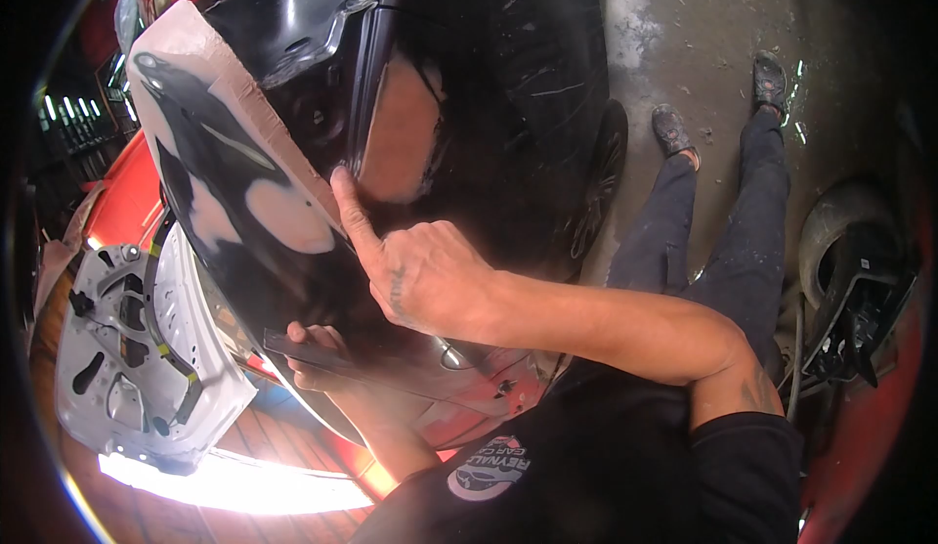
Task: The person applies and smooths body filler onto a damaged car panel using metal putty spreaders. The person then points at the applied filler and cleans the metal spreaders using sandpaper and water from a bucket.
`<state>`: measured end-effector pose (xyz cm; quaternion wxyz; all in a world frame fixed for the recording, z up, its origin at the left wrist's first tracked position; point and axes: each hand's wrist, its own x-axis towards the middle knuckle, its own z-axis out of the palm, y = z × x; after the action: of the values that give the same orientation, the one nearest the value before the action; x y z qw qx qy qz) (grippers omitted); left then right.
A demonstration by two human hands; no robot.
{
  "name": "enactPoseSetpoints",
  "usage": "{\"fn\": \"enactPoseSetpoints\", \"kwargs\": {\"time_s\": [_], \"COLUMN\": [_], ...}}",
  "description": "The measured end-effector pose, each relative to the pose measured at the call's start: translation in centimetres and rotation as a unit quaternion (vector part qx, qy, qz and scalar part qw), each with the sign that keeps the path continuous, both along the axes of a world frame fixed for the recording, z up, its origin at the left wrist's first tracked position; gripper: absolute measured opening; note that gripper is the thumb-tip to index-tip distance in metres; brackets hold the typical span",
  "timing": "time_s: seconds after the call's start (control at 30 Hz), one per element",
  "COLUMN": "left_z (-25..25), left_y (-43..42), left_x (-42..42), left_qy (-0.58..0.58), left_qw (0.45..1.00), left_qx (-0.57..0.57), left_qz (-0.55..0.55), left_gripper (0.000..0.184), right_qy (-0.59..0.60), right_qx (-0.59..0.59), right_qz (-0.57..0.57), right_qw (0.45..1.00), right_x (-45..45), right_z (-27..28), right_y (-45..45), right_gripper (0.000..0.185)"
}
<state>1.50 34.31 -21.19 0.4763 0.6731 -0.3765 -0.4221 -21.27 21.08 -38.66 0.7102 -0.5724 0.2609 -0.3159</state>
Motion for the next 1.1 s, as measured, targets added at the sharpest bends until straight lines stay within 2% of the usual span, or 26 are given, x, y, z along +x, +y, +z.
{"fn": "enactPoseSetpoints", "kwargs": {"time_s": [0.13,0.23,0.37,0.47,0.57,0.67,0.83,0.9,1.03,1.1], "left_z": [0.0,0.3,0.3,0.4,0.5,0.5,0.6,0.9,1.0,1.3], "left_y": [0.4,0.2,1.0,0.8,0.6,0.8,0.8,0.9,1.0,1.0], "left_x": [0.0,0.3,0.7,0.8,0.9,1.0,0.6,1.3,1.2,1.4], "left_qy": [-0.005,0.020,0.005,0.024,0.033,0.018,-0.007,0.005,-0.002,0.003], "left_qw": [1.000,1.000,1.000,1.000,0.999,1.000,1.000,1.000,1.000,1.000], "left_qx": [-0.015,0.005,-0.016,0.000,0.019,0.009,-0.005,0.015,0.008,0.024], "left_qz": [0.018,-0.013,0.017,0.002,-0.014,-0.010,0.015,-0.008,0.000,-0.007], "left_gripper": [0.045,0.042,0.041,0.040,0.039,0.040,0.039,0.040,0.043,0.042], "right_qy": [-0.022,-0.044,-0.061,-0.145,-0.256,-0.351,-0.316,-0.299,-0.284,-0.246], "right_qx": [0.013,0.026,0.044,0.095,0.199,0.331,0.309,0.293,0.277,0.225], "right_qz": [0.003,0.004,0.017,0.006,0.025,0.120,0.083,0.076,0.092,0.059], "right_qw": [1.000,0.999,0.997,0.985,0.946,0.868,0.893,0.905,0.913,0.941], "right_x": [-0.1,-0.2,-0.4,-0.3,-0.8,-2.3,-3.3,-3.1,-2.6,-2.3], "right_z": [0.2,0.3,0.4,-0.2,-0.6,-1.7,-3.7,-4.4,-4.5,-4.4], "right_y": [-0.2,-0.4,-0.8,-1.0,-2.0,-3.6,-4.2,-3.3,-1.9,-1.5], "right_gripper": [0.103,0.102,0.100,0.098,0.097,0.096,0.095,0.096,0.095,0.090]}}
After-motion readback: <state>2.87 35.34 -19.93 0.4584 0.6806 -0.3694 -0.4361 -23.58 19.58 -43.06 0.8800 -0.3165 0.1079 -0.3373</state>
